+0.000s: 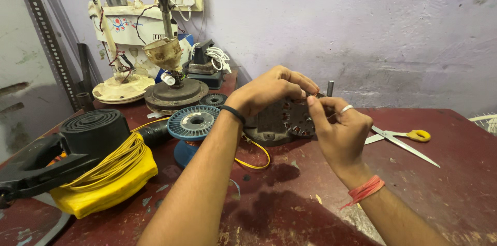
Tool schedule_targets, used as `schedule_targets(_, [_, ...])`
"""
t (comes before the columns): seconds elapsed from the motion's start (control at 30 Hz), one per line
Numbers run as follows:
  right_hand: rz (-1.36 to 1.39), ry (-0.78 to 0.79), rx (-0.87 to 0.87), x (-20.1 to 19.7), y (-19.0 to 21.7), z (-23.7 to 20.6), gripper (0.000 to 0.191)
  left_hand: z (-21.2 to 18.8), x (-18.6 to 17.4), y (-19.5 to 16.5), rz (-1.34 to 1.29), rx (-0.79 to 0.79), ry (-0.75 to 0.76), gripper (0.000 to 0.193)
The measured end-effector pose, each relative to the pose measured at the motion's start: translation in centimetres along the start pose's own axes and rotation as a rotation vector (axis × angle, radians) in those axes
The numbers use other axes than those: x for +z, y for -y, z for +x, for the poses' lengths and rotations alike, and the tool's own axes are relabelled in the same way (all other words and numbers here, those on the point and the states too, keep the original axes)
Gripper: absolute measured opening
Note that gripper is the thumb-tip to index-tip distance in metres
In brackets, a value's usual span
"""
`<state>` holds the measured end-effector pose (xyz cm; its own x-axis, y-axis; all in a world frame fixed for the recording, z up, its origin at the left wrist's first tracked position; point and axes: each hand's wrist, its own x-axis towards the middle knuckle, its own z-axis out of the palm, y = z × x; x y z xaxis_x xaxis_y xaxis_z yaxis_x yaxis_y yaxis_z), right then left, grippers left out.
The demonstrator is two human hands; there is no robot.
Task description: The person uses a yellow-handled screwdriver to adjust copper windings on a motor stator. They repeatedly insert the tool into the slots, push down the coils, and rotate the stator to access different sections.
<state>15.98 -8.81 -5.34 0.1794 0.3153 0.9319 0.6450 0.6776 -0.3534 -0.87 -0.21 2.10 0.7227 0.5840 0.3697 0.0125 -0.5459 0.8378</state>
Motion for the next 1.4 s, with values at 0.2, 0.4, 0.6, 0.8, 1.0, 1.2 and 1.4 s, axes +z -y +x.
schedule_targets(0.2, [0.322,0.008,0.217,0.2,0.5,-0.2,0.030,-0.3,-0.2,0.0,0.004,0.027,0.028,0.036])
schedule_targets(0.4, [0.185,0.024,0.207,0.9,1.5,-0.3,0.018,-0.5,0.0,-0.7,-0.069,-0.006,0.020,0.038])
schedule_targets(0.6, [0.107,0.095,0.201,0.6,1.5,0.0,0.019,0.2,0.8,-1.9,0.407,-0.199,-0.316,0.063])
schedule_targets(0.8, [0.027,0.124,0.163,0.5,0.9,0.5,0.016,1.1,1.4,-1.3,0.473,-0.060,-0.368,0.039])
schedule_targets(1.0, [0.008,0.110,0.163,0.6,0.9,0.2,0.014,1.7,1.3,0.6,0.387,-0.090,-0.480,0.028])
schedule_targets(1.2, [-0.009,0.068,0.130,0.6,0.7,0.0,0.014,2.6,0.8,3.4,0.192,-0.176,-0.524,0.025])
schedule_targets(1.4, [0.001,0.049,0.107,0.5,0.4,-0.1,0.008,2.6,0.7,4.5,-0.179,-0.113,-0.373,0.016])
